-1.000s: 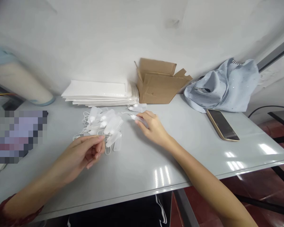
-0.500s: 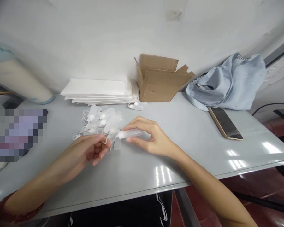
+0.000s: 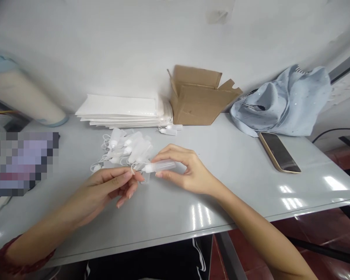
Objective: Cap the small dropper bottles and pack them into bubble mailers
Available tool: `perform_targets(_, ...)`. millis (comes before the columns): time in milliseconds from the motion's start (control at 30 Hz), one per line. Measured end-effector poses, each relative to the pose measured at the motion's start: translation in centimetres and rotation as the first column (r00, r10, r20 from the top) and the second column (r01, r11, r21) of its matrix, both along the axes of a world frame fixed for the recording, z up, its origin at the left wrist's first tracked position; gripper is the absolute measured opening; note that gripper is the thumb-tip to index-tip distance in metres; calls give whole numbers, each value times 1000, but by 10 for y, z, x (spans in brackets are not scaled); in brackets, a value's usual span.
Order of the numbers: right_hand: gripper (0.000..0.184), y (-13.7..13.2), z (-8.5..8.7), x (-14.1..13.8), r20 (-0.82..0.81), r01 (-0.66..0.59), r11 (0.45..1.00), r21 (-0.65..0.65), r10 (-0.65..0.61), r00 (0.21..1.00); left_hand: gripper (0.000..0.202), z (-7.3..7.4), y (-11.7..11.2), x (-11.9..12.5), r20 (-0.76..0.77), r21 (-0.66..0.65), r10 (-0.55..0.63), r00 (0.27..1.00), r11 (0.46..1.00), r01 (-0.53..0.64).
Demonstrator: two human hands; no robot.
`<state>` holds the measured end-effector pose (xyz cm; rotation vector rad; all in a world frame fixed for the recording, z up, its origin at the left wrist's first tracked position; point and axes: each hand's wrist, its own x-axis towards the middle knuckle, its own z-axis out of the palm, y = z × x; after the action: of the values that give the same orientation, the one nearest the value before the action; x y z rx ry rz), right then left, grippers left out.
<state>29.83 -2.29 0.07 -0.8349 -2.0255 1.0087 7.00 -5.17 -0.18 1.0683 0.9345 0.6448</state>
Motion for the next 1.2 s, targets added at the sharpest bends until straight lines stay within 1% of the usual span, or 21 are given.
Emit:
perform_targets(300, 21, -1, 1, -1, 26, -30, 999, 22, 30, 999, 28, -3, 1, 0, -10, -30, 34, 999, 999, -34)
perform_targets(433, 21, -2, 1, -2, 34, -18, 999, 28, 17, 999, 27, -4, 1, 0, 7, -40, 28, 1000, 999, -28)
perform_targets(667, 22, -2, 0, -3, 39, -36, 997, 61, 33, 999, 27, -2, 1, 0, 16, -42, 11, 1000, 999, -11)
perform_targets(1200, 21, -3, 1, -3, 6, -24, 1000, 6, 24, 1000, 29, -2, -1, -1, 31, -50, -19, 999, 999, 21)
